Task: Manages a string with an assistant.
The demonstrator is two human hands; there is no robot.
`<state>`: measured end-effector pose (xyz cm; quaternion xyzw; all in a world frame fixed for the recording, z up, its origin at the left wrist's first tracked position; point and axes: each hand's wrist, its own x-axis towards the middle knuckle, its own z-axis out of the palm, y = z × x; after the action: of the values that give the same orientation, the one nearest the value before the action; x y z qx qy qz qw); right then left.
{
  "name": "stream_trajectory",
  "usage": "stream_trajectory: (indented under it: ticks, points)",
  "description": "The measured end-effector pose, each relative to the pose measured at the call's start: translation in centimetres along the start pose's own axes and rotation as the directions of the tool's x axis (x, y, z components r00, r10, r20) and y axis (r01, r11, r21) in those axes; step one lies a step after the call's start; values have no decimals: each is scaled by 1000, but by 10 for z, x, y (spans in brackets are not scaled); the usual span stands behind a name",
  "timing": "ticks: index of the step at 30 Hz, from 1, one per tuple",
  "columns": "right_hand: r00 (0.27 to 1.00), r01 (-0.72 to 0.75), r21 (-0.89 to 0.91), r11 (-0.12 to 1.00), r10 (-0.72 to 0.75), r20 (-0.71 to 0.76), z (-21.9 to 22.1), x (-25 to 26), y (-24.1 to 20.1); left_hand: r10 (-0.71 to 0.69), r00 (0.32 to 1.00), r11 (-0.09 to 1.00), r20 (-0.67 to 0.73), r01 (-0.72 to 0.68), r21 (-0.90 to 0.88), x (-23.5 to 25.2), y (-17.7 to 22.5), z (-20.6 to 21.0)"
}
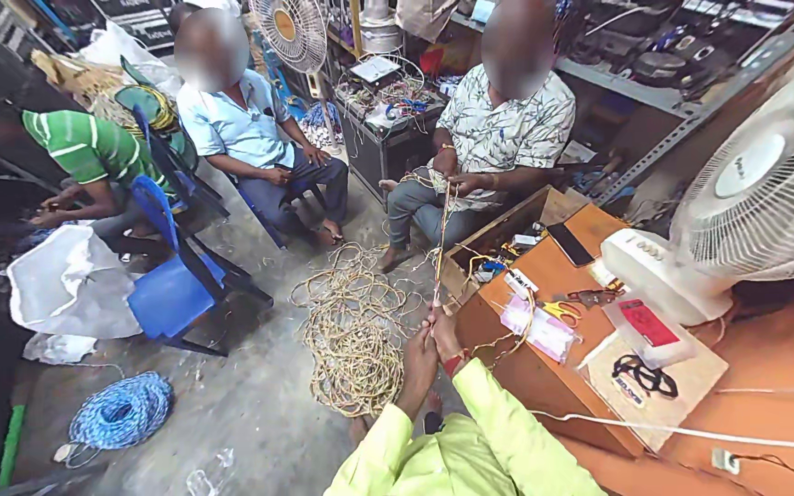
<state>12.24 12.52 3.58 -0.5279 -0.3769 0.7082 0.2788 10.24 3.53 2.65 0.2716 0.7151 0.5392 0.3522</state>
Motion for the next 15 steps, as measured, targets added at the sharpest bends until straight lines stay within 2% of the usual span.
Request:
stream_trajectory:
  ticks: [6,9,15]
  points:
    - [999,-9,1,1000,9,-46,-11,-23,1,-46,999,999,2,46,-17,-20,3,7]
    - [999,0,5,1000,0,-46,-11,-33,8,-3,1000,999,-5,2,-54,-28,-7,5]
    - [999,8,12,1000,-7,-47,-6,-39,18,-29,999,991,-16,27,-128,-34,-12,-2]
